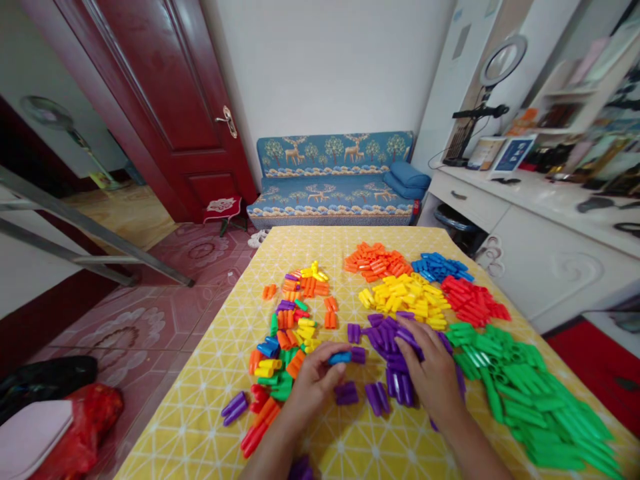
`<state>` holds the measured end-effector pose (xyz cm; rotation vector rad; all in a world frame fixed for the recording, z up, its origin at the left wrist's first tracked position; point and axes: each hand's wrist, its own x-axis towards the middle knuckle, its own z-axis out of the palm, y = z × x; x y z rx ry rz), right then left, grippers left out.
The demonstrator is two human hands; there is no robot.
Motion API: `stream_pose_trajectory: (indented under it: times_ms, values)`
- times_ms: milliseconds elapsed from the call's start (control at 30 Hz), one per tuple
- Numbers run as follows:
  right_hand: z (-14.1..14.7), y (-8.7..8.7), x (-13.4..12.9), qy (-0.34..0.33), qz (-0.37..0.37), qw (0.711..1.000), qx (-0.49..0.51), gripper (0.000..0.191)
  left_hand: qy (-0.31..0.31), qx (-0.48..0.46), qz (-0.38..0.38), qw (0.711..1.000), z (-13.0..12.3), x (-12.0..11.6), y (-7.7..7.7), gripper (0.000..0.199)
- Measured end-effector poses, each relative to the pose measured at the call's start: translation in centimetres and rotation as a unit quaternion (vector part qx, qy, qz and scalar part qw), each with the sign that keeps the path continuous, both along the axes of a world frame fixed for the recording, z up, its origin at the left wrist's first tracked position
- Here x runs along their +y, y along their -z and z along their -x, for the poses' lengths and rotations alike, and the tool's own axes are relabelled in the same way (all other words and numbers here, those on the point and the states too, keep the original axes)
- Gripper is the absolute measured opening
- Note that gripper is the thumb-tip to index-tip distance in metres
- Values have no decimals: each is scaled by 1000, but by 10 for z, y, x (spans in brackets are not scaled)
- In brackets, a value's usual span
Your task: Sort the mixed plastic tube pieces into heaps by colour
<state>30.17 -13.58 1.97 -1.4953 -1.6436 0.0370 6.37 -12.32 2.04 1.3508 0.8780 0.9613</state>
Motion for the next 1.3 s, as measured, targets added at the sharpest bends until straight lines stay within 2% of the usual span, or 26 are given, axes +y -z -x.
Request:
stream_pose_trajectory:
  times_ms: [100,200,333,400,467,533,600,667,767,833,900,1000,1100,1167,1233,1300]
  values:
    - [-20,12,11,33,16,997,-63,37,-7,-3,19,1000,-2,-2,3,45]
    - [-24,19,13,42,16,994,-102,41,-10,-5,30,999,-5,-3,7,45]
    - [-7,5,3,40,-22,995,-87,42,-24,-2,38,999,-5,-3,7,47]
    - [10,-3,-6,-13,-29,997,-63,42,-19,-2,34,999,-5,-4,6,49]
    - [32,-5,-15,-112,-9,992,-48,46,-14,5,21,1000,-4,-5,3,51]
    - [54,-1,-22,-193,16,980,-40,51,-17,19,0,1000,-4,-7,1,53]
    - [72,7,-25,-217,27,975,-23,52,-19,35,-21,999,-4,-9,-2,54]
    - [80,13,-25,-215,22,976,-2,51,-8,45,-30,999,-5,-10,-3,55]
    - [73,12,-17,-214,3,977,4,45,18,54,-45,997,-5,-10,-2,60]
    - [56,6,-10,-167,-22,986,-7,38,31,63,-68,995,-3,-8,0,62]
    - [33,-1,-2,-83,-42,995,-26,34,29,89,-106,990,-1,-7,2,57]
    - [-4,-3,10,18,-38,996,-74,35,2,168,-199,965,1,-3,4,32]
    - [-25,1,16,30,-17,993,-109,35,-24,237,-279,930,1,-1,-3,25]
    - [-24,1,13,22,-24,994,-101,34,-45,283,-293,912,5,-2,-15,24]
    - [-10,0,4,1,-39,996,-79,33,-62,352,-282,890,15,-4,-30,24]
    - [13,-1,-12,-56,-25,996,-64,33,-62,436,-255,861,31,-6,-44,51]
